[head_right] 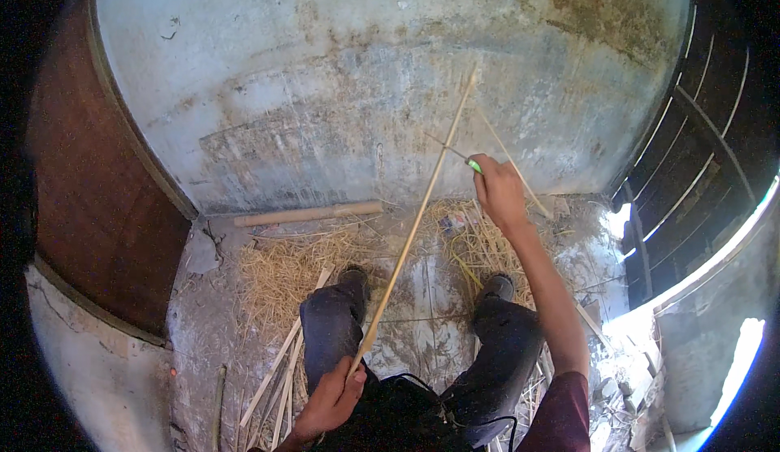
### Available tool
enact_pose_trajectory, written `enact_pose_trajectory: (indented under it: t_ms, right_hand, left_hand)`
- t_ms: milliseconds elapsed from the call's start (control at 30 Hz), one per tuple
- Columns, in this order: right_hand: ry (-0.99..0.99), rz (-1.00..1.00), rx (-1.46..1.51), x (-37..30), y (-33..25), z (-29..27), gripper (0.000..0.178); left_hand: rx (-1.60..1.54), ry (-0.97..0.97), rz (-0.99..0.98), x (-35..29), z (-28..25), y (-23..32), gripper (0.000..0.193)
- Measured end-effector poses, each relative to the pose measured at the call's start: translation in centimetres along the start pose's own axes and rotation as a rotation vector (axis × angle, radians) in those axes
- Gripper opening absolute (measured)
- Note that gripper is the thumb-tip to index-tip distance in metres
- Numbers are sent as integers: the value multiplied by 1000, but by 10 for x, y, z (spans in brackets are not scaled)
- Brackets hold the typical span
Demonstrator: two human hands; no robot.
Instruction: The person uses a small knife to strip outer layers and refine a long piece of bamboo, removing thin shavings by hand while sitting on the ground.
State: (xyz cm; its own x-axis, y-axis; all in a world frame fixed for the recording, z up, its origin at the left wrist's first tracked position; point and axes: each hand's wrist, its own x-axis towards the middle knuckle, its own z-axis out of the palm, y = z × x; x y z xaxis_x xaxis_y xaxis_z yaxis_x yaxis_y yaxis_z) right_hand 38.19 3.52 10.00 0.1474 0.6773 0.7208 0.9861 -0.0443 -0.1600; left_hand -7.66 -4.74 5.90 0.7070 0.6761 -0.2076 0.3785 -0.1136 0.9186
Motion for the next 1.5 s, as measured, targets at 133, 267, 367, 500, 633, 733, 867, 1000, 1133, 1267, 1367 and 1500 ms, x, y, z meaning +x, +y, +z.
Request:
enact_pose_trajectory:
  t_ms: [133, 267, 367, 500, 633, 733, 867, 1000, 1133, 1267, 1367, 1500]
  right_hand:
    - [54, 29, 128, 13, 25, -1, 26]
    - [83, 113, 98, 23, 52, -5, 29]
    - [28, 144, 8, 31, 64, -12, 29]
    - [-31, 125, -82, 37, 107, -25, 24]
    - [-80, 300, -67, 41, 126, -31, 15]
    - [-105, 240, -326, 44, 115, -30, 14]
    - [-116, 218, -545, 49, 139, -39, 13]
    - [-30, 206, -565, 56, 146, -37, 15]
    - [55, 331, -736, 49, 183, -26, 15]
    - [-20, 621, -689, 25, 237, -43, 23]
    - [-598, 744, -596, -21, 308, -101, 31]
    - [-1171, 876, 95, -14, 224, -40, 37]
  left_hand:
    - [-18, -75, -49, -8, -2, -4, 30]
    - [95, -102, -8, -14, -2, -1, 34]
    - [160, -72, 10, -19, 0, -15, 34]
    - [235, -6, 97, -22, 6, -23, 38]
    - [216, -63, 43, -25, 6, -18, 32]
    - [310, 3, 40, -28, 10, -22, 31]
    - [282, -102, 25, -27, 1, -9, 31]
    - [272, -165, -85, -27, -5, -16, 34]
    - [280, -210, -180, -26, -5, -17, 39]
    - [256, -72, -46, -57, 1, -32, 38]
    - [107, -224, -8, -36, 2, -40, 40]
    - [168, -71, -80, -28, 1, -53, 53]
